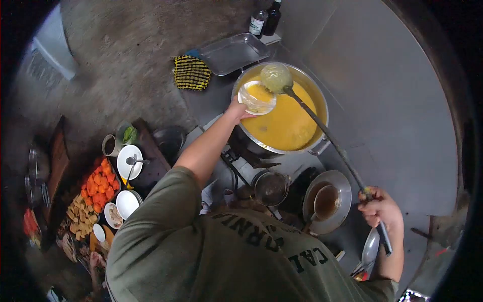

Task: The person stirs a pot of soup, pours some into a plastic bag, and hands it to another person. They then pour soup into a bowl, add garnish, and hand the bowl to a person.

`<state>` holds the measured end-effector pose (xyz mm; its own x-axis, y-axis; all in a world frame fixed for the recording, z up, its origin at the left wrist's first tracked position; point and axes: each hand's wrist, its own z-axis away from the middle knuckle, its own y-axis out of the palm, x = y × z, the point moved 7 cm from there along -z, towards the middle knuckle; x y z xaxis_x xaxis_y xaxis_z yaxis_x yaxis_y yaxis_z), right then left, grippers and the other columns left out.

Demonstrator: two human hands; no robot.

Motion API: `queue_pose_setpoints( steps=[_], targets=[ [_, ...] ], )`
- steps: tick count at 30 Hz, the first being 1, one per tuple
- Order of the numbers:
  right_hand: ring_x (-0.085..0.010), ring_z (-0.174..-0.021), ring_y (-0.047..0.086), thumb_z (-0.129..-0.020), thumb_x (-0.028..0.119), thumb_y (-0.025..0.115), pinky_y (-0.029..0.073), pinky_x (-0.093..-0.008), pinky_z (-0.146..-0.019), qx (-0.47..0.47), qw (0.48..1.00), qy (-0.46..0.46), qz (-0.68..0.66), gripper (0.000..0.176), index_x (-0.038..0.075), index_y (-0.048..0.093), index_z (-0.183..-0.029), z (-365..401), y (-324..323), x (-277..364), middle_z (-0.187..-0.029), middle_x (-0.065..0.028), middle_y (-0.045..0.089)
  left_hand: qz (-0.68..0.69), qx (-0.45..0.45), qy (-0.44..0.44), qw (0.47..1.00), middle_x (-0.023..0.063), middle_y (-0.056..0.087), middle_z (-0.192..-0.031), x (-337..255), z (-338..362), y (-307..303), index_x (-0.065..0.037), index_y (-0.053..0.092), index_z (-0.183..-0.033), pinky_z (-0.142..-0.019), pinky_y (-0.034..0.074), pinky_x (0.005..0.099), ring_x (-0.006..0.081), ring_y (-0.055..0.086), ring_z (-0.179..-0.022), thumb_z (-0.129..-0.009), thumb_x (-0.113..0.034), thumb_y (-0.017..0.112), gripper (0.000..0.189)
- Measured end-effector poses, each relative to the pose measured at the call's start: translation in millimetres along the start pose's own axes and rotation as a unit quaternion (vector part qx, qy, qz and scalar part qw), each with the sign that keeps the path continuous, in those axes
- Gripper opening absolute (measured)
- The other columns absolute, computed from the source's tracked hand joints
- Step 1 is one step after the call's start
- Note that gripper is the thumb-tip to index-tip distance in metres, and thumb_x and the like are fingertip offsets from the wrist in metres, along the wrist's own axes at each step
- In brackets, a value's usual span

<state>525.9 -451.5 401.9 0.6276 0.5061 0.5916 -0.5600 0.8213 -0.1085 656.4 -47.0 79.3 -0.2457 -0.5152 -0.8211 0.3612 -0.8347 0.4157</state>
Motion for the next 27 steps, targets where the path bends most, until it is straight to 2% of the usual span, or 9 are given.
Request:
queue_pose_setpoints(
  steps=[3,6,7,8,10,16,22,25,27],
  targets=[
    [-0.0029,-0.033,0.030,-0.070,-0.009,0.053,0.021,-0.0200,-0.029,0.051,0.989,0.027,-0.136,0.020,0.006,0.043,-0.079,-15.9,-23.4,-3.6,-0.050,0.0021,0.036,0.005,0.006,0.022,1.000,0.0191,0.053,-0.120,-1.2,5.3,-2.3,-0.006,0.032,-0.132,-0.065,0.061,0.0388,0.0324,0.064,-0.092,-0.083,0.013,0.036,0.052],
    [-0.0071,-0.035,0.034,-0.072,-0.006,0.059,0.023,-0.0235,-0.032,-0.031,0.999,0.031,-0.021,0.020,0.000,0.049,-0.089,-35.4,-37.7,-0.2,-0.051,0.0013,0.037,-0.003,-0.013,0.020,1.000,0.0205,0.051,-0.121,-15.1,39.3,-6.7,-0.005,0.027,-0.133,-0.069,0.060,0.0383,0.0330,0.064,-0.094,-0.086,0.008,0.042,0.051],
    [-0.0168,-0.034,0.043,-0.073,-0.004,0.057,0.032,-0.0327,-0.033,-0.087,0.993,0.027,0.073,0.018,-0.004,0.054,-0.091,-55.5,-47.0,-7.7,-0.053,-0.0078,0.047,-0.008,-0.024,0.013,1.000,0.0213,0.050,-0.122,-22.6,54.1,-7.9,-0.005,0.025,-0.134,-0.070,0.060,0.0382,0.0332,0.063,-0.095,-0.087,0.005,0.045,0.052],
    [-0.0208,-0.040,0.049,-0.073,-0.002,0.056,0.038,-0.0347,-0.038,-0.098,0.962,0.008,0.256,0.019,-0.005,0.055,-0.093,-69.7,-46.2,-4.2,-0.058,-0.0118,0.052,-0.004,-0.028,0.018,0.999,0.0215,0.049,-0.123,-24.2,60.8,-13.3,-0.005,0.023,-0.134,-0.070,0.060,0.0385,0.0338,0.063,-0.095,-0.087,0.006,0.046,0.053],
    [-0.0288,-0.053,0.061,-0.074,0.001,0.056,0.049,-0.0386,-0.048,-0.111,0.800,-0.036,0.588,0.023,-0.006,0.059,-0.096,-88.7,-1.4,22.5,-0.068,-0.0198,0.061,0.002,-0.035,0.026,0.999,0.0219,0.046,-0.124,-24.4,73.2,-27.3,-0.005,0.020,-0.135,-0.070,0.060,0.0391,0.0349,0.063,-0.094,-0.087,0.006,0.047,0.056],
    [-0.0306,-0.092,0.064,-0.077,0.009,0.058,0.053,-0.0372,-0.079,-0.056,0.541,-0.031,0.839,0.023,0.000,0.067,-0.096,-181.6,30.6,-30.7,-0.097,-0.0189,0.065,0.011,-0.124,0.004,0.992,0.0214,0.048,-0.121,-9.4,159.0,-80.2,-0.007,0.020,-0.134,-0.072,0.060,0.0386,0.0348,0.064,-0.093,-0.087,0.006,0.046,0.055],
    [-0.0293,-0.089,0.066,-0.079,0.014,0.058,0.053,-0.0405,-0.077,0.065,0.363,-0.042,0.929,0.025,0.004,0.067,-0.099,-293.3,72.0,-91.2,-0.102,-0.0152,0.066,0.038,-0.141,0.052,0.988,0.0203,0.050,-0.119,-16.7,278.1,-135.4,-0.008,0.020,-0.134,-0.072,0.060,0.0371,0.0340,0.066,-0.086,-0.087,0.006,0.044,0.055],
    [-0.0275,-0.087,0.066,-0.080,0.019,0.058,0.053,-0.0412,-0.075,0.093,0.422,-0.144,0.890,0.027,0.002,0.066,-0.100,-369.5,52.9,-108.9,-0.100,-0.0106,0.067,0.060,-0.207,0.038,0.976,0.0198,0.051,-0.118,13.8,314.3,-191.3,-0.010,0.020,-0.135,-0.071,0.060,0.0364,0.0336,0.066,-0.085,-0.086,0.006,0.044,0.057],
    [-0.0263,-0.082,0.065,-0.075,0.021,0.062,0.053,-0.0381,-0.072,0.009,0.403,-0.203,0.892,0.029,0.003,0.065,-0.098,-317.9,128.7,-76.6,-0.091,-0.0122,0.067,0.074,-0.226,0.051,0.970,0.0201,0.051,-0.118,18.8,355.4,-211.9,-0.011,0.020,-0.135,-0.071,0.059,0.0363,0.0340,0.066,-0.086,-0.086,0.007,0.044,0.058]
  ],
)
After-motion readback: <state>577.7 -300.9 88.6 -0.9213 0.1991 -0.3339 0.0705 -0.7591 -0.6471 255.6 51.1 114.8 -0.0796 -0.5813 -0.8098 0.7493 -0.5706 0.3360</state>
